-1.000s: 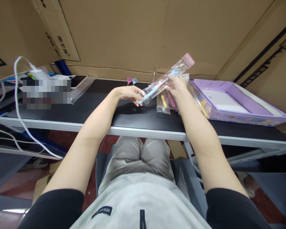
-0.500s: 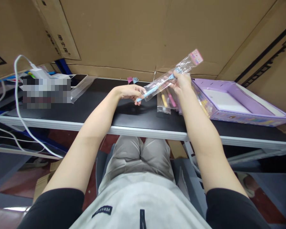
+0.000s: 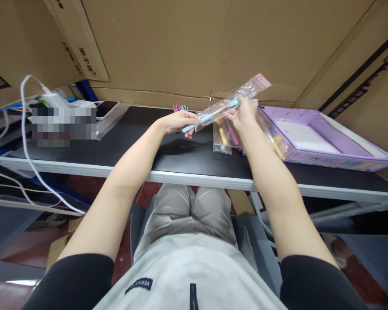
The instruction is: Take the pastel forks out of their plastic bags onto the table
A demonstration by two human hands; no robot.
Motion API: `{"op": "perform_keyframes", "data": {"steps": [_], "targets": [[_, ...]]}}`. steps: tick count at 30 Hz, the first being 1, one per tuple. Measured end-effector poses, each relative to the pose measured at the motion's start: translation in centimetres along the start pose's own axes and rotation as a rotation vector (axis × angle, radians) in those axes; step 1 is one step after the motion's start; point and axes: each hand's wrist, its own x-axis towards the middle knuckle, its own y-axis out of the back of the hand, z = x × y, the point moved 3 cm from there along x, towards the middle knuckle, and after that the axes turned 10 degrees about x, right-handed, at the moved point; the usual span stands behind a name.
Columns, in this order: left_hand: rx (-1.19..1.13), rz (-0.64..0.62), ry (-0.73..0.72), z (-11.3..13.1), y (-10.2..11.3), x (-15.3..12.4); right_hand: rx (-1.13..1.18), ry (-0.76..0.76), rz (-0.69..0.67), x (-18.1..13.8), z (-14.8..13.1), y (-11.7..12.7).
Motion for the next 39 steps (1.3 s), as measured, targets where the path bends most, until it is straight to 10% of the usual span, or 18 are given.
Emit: {"op": "perform_keyframes", "data": {"steps": [13, 39], "targets": [[-0.061, 0.196, -0.057, 0.2, 0.5, 0.4, -0.053, -0.071, -0.073, -2.4, 0.5, -1.3], [-0.071, 0.166, -0.061, 1.0, 0.1, 0.0, 0.008, 0.019, 0.082, -0.5, 0.4, -0.2]]}}
